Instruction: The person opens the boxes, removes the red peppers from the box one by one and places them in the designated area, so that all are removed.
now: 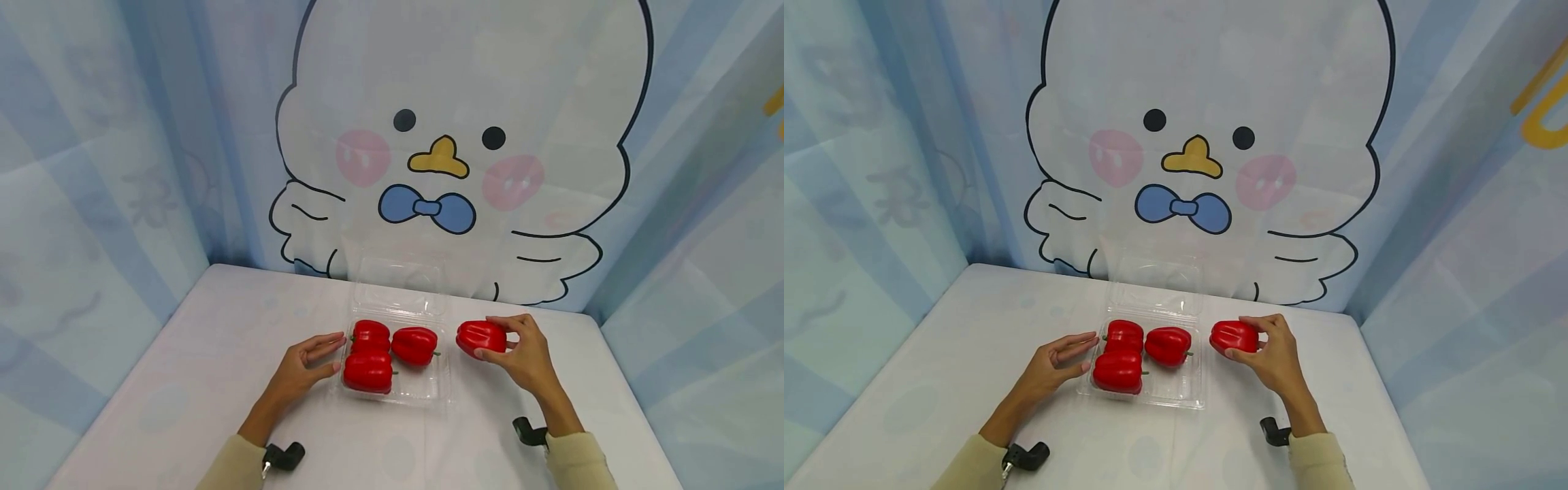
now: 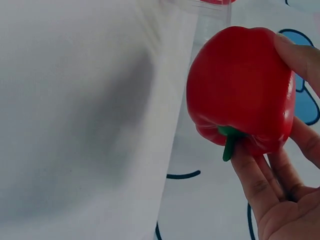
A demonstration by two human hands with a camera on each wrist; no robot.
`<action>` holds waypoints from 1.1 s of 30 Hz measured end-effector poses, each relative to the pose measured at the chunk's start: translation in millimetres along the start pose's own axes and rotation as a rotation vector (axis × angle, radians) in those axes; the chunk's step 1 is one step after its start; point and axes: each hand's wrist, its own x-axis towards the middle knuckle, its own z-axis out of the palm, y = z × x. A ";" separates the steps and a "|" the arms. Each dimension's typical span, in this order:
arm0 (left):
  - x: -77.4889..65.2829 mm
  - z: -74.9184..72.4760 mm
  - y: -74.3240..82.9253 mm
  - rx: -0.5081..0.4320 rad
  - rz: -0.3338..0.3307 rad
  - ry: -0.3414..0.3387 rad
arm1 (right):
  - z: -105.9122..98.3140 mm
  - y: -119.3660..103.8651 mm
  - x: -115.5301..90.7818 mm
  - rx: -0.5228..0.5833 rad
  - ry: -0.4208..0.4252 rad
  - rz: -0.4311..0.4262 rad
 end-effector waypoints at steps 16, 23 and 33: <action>0.0 0.1 -0.2 -0.004 -0.019 0.000 | 16.5 22.1 5.8 -0.038 -0.038 0.076; 0.8 0.2 -0.5 -0.009 -0.010 -0.005 | 19.7 25.5 5.5 -0.041 -0.038 0.080; 1.2 0.3 -1.8 -0.014 -0.013 -0.003 | 21.7 26.2 6.0 -0.072 -0.028 0.074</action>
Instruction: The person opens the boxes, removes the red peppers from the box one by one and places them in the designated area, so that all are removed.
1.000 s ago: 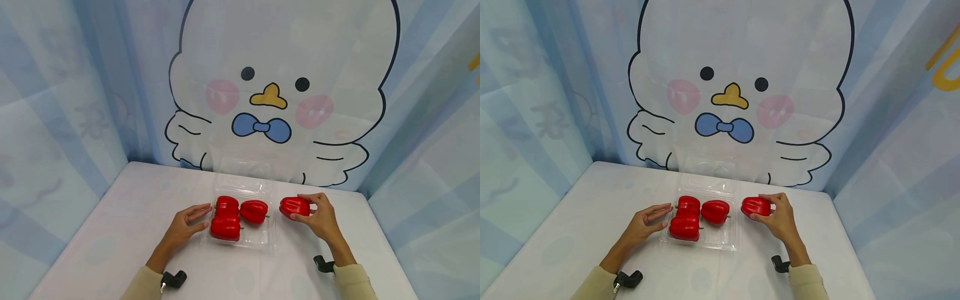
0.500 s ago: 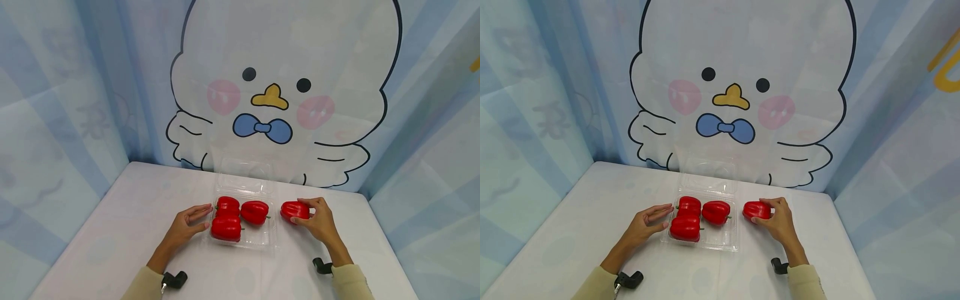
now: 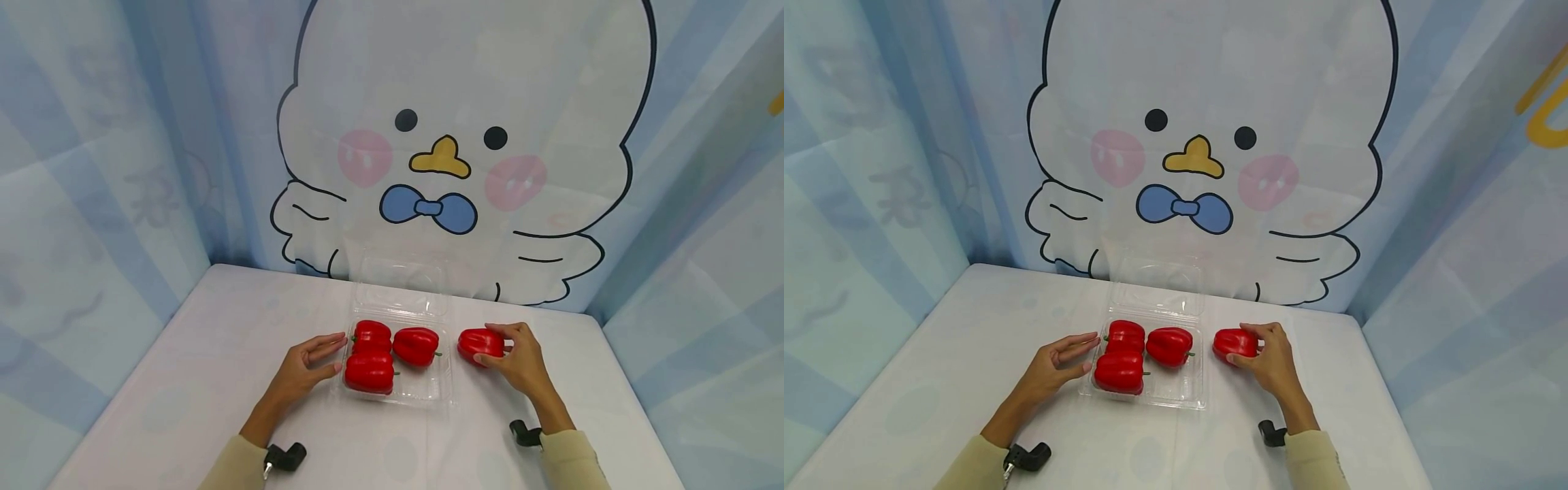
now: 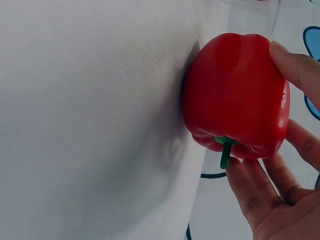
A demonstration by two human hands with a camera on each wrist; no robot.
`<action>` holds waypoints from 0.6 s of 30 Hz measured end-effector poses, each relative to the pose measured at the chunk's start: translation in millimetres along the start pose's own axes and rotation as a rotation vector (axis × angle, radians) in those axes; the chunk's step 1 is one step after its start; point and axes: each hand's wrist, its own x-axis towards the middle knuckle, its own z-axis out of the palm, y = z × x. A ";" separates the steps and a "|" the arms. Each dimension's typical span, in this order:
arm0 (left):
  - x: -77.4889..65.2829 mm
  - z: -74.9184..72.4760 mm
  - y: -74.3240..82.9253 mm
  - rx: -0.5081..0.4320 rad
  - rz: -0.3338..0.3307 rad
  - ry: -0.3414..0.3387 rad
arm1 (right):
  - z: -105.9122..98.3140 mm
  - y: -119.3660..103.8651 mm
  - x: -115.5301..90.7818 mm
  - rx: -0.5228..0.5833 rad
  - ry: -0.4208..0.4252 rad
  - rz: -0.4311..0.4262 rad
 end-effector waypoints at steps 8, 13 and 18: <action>0.0 -0.3 -0.2 -0.011 0.010 -0.004 | 1.0 -0.9 1.7 -0.001 0.010 -0.018; 0.2 -0.1 0.1 -0.012 0.006 -0.003 | -0.3 -2.4 2.4 -0.007 0.006 -0.011; -0.2 -0.1 0.2 -0.010 -0.001 0.001 | -4.0 -6.2 0.8 -0.012 0.012 0.012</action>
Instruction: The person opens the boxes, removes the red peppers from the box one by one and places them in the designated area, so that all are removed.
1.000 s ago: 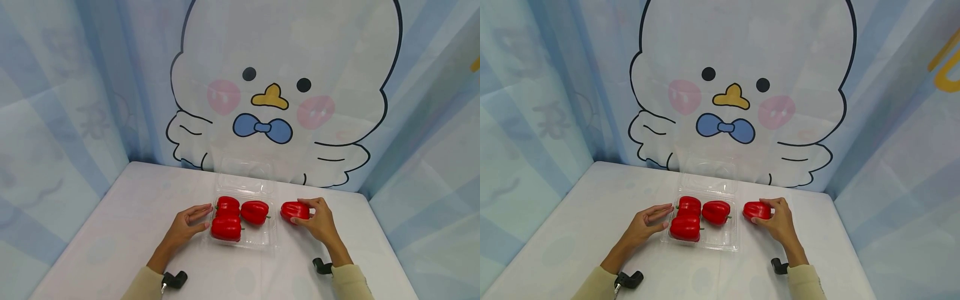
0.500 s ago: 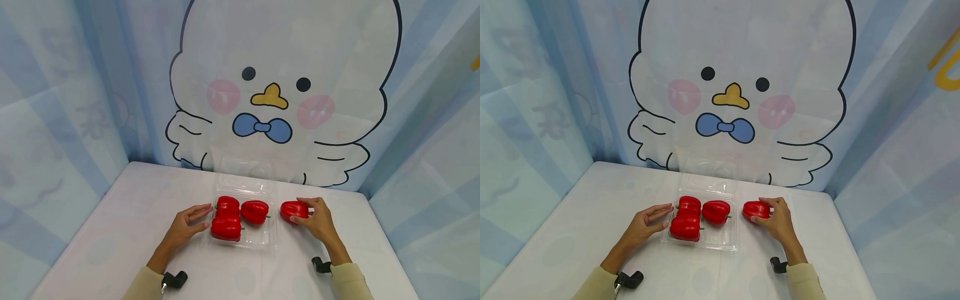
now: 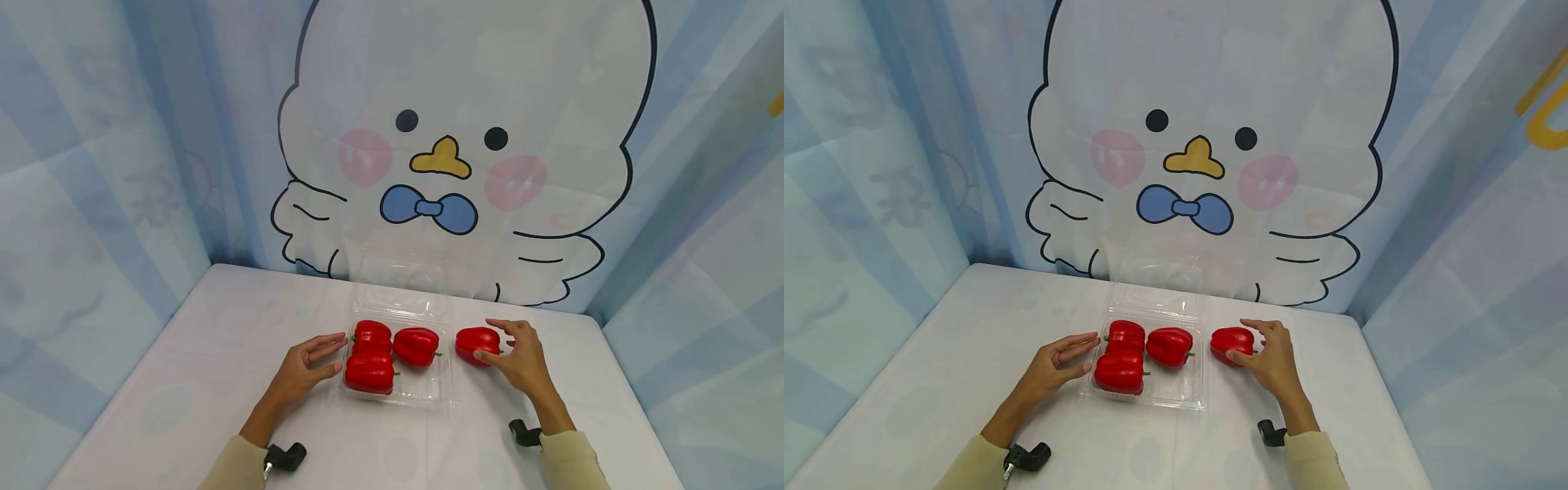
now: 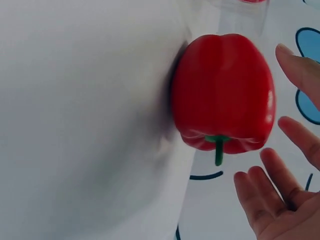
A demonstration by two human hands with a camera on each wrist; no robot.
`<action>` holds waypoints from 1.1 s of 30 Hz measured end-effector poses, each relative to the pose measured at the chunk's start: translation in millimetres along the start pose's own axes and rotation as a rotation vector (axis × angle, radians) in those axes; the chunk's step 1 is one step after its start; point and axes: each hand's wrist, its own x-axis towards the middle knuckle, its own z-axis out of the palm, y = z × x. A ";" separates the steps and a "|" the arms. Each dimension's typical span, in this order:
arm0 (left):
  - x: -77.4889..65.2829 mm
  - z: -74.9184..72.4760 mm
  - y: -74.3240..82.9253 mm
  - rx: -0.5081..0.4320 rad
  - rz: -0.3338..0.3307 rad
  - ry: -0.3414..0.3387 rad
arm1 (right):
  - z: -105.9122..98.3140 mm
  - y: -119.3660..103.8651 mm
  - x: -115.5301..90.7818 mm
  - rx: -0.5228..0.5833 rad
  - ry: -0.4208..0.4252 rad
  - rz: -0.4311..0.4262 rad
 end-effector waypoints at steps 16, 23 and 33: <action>-1.0 0.9 0.2 -0.006 -0.001 0.003 | -5.6 -46.8 -20.8 0.078 0.074 -0.129; -1.1 0.5 0.0 -0.012 0.010 -0.003 | 3.7 -60.4 -28.4 0.098 0.063 -0.173; -0.9 0.3 0.2 -0.008 0.014 -0.004 | 22.9 -72.8 -33.3 0.123 0.028 -0.203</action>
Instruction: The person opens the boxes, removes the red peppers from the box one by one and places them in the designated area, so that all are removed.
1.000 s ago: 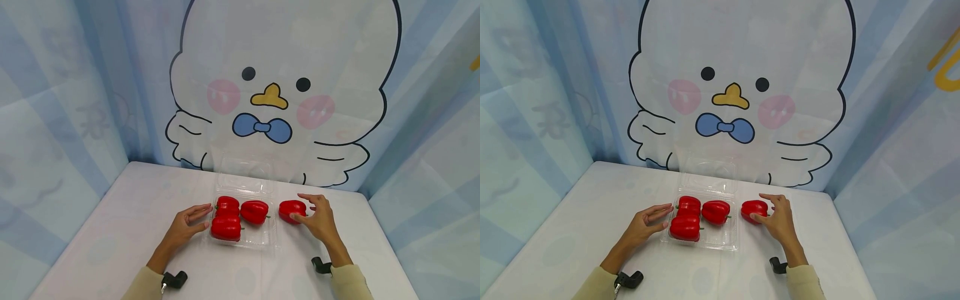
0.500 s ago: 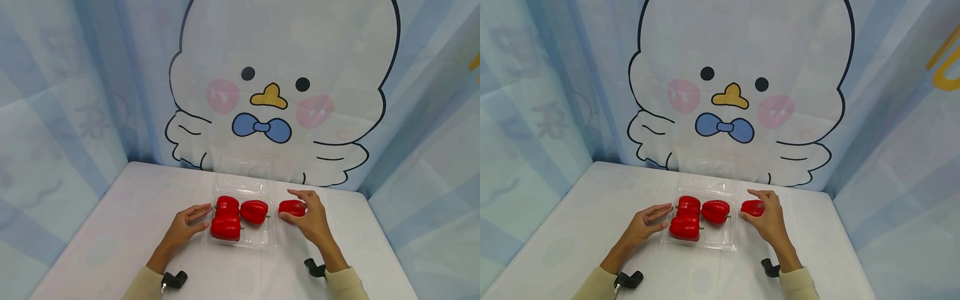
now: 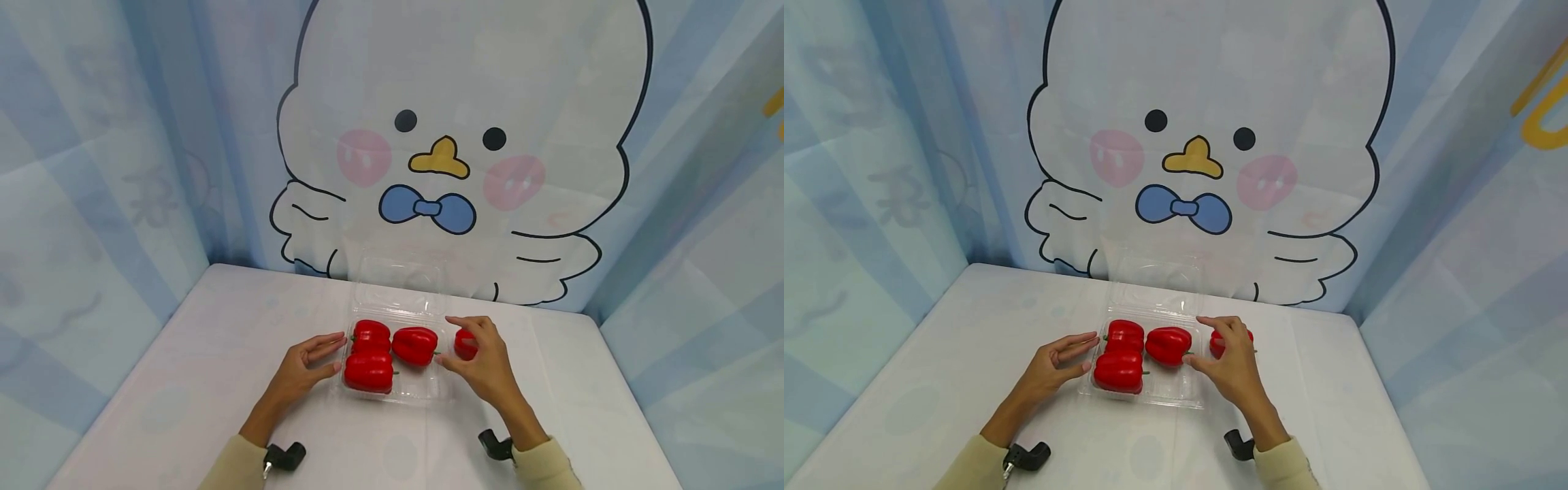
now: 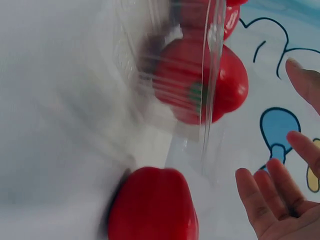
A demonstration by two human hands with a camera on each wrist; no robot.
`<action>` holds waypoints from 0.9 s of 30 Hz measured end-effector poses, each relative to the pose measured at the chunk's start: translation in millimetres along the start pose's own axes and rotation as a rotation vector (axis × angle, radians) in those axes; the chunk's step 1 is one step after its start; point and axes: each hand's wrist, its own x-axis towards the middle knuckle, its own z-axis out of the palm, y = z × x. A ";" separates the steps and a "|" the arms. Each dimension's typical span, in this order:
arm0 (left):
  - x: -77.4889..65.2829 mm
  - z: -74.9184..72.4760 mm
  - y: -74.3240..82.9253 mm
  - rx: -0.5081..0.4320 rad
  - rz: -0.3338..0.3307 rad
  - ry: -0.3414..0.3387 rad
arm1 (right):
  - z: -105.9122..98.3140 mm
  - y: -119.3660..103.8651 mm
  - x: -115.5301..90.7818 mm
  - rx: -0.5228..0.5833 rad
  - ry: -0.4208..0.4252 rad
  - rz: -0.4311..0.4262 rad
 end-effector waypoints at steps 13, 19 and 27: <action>0.1 -1.1 -0.1 -0.001 0.007 -0.010 | 23.3 -9.5 1.8 0.076 -0.056 0.029; -0.6 -2.0 0.3 -0.006 -0.001 -0.013 | 31.6 -11.9 3.9 0.070 -0.075 0.014; 0.2 -2.0 -0.2 0.005 0.008 -0.013 | 40.4 -15.0 7.1 0.017 -0.083 0.007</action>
